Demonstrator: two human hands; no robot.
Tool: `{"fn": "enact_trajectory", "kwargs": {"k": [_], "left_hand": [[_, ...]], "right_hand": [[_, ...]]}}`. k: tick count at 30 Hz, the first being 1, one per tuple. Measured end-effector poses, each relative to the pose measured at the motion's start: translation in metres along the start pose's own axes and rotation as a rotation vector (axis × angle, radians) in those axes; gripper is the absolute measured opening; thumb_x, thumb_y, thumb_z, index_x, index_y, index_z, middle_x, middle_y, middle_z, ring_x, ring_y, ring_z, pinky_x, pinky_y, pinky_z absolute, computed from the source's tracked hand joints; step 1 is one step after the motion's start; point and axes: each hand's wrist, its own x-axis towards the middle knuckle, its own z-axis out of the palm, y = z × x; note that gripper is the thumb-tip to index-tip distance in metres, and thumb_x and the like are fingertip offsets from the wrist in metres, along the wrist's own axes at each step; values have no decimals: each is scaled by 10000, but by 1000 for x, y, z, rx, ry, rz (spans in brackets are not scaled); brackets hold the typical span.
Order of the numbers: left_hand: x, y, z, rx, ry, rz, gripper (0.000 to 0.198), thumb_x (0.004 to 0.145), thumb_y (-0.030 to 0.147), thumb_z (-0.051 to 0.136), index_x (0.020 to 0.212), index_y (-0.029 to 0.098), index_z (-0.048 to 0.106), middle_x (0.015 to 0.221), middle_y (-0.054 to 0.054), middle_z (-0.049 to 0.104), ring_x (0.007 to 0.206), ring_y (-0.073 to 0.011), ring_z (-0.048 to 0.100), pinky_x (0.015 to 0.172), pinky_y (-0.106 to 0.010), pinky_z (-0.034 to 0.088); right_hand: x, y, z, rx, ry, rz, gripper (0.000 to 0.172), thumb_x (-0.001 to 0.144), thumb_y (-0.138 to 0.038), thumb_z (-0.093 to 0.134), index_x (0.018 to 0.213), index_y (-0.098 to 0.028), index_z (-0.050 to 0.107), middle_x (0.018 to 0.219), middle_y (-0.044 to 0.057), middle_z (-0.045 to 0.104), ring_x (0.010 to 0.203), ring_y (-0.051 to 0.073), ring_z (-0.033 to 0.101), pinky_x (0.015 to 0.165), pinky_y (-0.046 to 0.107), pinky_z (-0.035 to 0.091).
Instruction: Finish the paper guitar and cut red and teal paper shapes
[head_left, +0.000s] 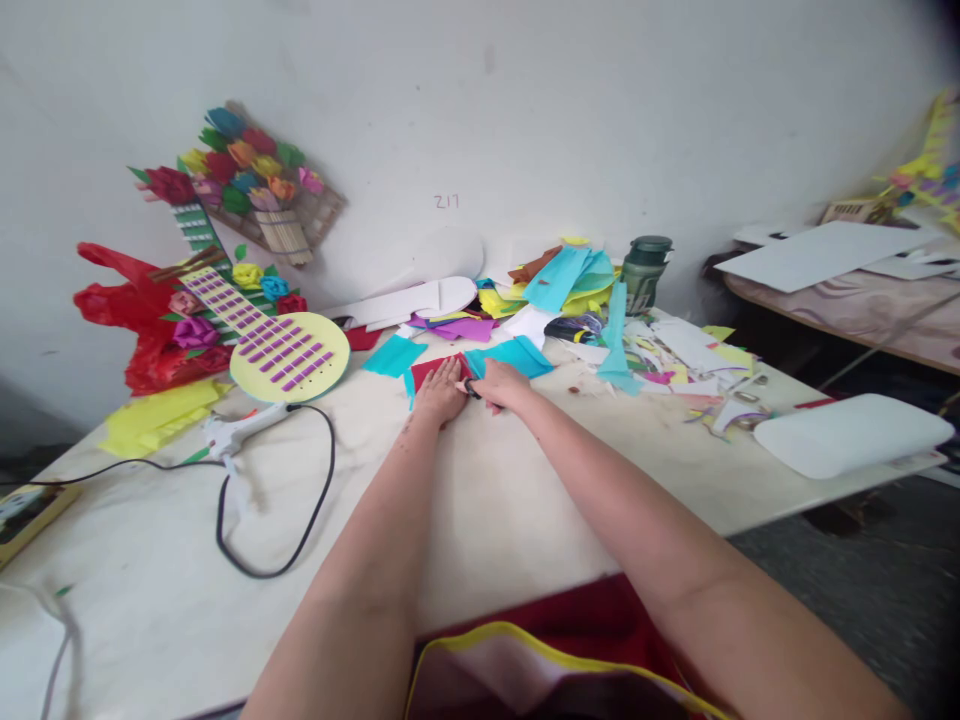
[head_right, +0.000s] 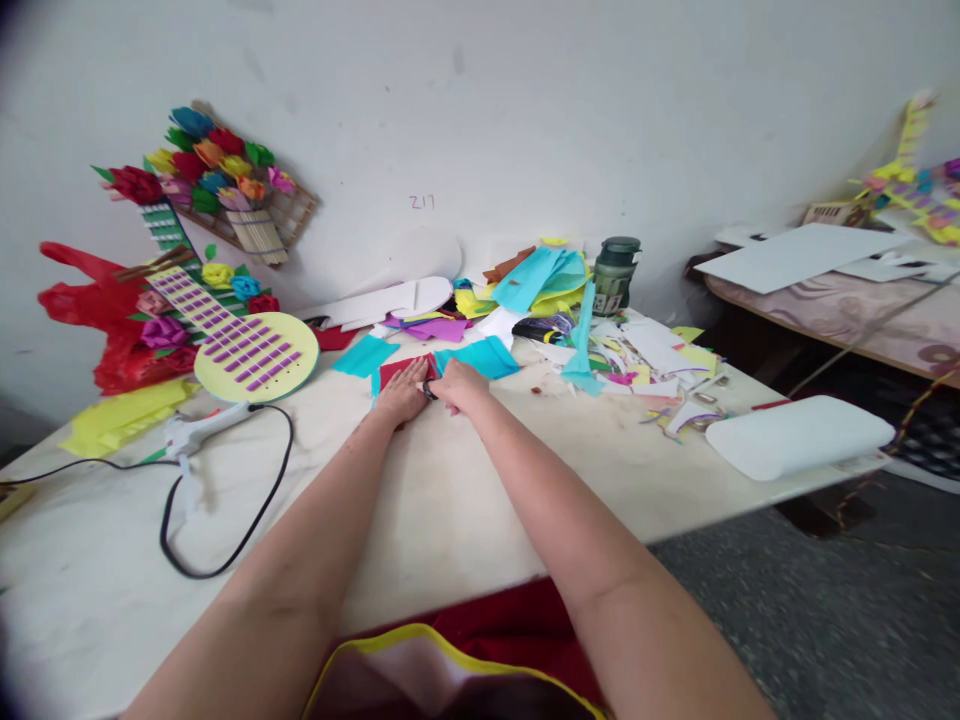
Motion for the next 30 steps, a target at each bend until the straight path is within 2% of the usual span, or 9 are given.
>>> {"fn": "enact_trajectory", "kwargs": {"k": [18, 25, 30], "left_hand": [[2, -1, 1, 1, -4, -6, 588, 899, 304, 160, 1442, 80, 181, 1516, -56, 136, 1390, -153, 110, 1132, -334, 111], [2, 0, 1, 1, -11, -13, 592, 893, 296, 174, 1444, 79, 172, 1518, -55, 131, 1392, -146, 93, 1132, -328, 93], [2, -1, 1, -10, -5, -9, 585, 905, 320, 152, 1444, 95, 178, 1517, -51, 134, 1391, -148, 99, 1133, -330, 97]], "right_hand": [[5, 4, 6, -24, 44, -2, 308, 798, -430, 533, 995, -195, 504, 642, -26, 661, 406, 107, 584, 500, 228, 437], [5, 5, 8, 18, 62, -12, 385, 776, -459, 550, 1055, -196, 512, 695, -1, 684, 438, 113, 602, 507, 224, 433], [4, 4, 8, 28, 24, 5, 408, 778, -473, 545, 1057, -176, 521, 676, 15, 687, 451, 128, 610, 483, 225, 426]]}}
